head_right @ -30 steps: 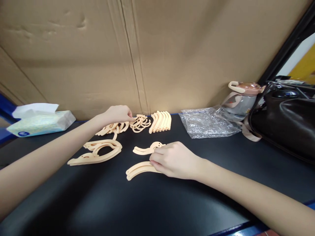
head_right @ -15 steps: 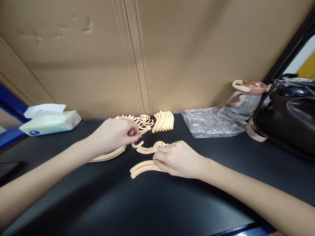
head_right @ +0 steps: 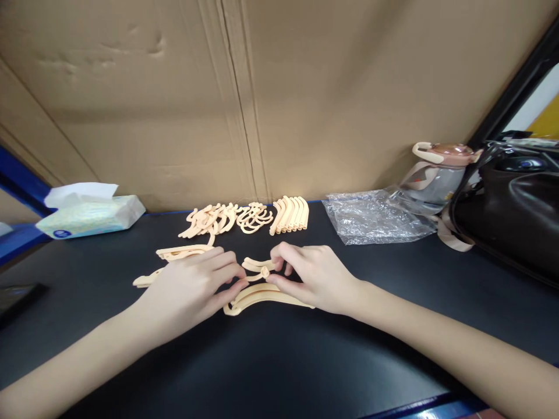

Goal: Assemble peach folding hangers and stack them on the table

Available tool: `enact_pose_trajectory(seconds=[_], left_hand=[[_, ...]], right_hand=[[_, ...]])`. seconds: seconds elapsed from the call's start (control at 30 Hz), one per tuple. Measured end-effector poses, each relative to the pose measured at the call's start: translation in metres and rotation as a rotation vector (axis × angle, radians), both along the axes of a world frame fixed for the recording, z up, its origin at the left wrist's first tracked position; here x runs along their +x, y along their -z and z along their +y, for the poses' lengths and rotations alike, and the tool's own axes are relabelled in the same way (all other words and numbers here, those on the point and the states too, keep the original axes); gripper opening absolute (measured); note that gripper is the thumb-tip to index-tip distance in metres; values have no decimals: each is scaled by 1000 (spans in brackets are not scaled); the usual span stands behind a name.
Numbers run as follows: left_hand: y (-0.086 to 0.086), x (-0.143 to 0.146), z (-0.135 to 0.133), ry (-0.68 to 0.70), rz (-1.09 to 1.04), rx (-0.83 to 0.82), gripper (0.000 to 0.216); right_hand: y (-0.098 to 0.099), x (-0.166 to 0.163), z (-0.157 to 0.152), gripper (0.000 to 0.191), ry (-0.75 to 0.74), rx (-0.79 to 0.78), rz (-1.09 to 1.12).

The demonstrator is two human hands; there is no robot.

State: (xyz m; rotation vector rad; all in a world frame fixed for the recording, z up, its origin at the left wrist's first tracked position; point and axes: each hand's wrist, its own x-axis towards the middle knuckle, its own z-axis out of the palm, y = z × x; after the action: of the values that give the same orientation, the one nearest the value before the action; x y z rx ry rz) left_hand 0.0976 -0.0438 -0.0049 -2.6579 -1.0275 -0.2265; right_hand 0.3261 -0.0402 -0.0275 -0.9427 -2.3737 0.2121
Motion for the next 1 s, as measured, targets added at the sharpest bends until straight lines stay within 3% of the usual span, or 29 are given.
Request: enact_pose_trajectory(seconds=[0.13,0.47,0.73,1.0], left_hand=[[6,-3,-3,91,-30,29,30],[5,-4,-10,114,-162,100,23],[4,-6,-9,7,-347,-90,14],[4,-8,-6,-6,-376,-216,28]], right_hand=[[-2,-2,-1,25,-93,49,-21],[-1,-3,-5,17,-214,33,-48],[2,-3,-4,14,-186,84,54],[2,-1,-1,14,-121,182,78]])
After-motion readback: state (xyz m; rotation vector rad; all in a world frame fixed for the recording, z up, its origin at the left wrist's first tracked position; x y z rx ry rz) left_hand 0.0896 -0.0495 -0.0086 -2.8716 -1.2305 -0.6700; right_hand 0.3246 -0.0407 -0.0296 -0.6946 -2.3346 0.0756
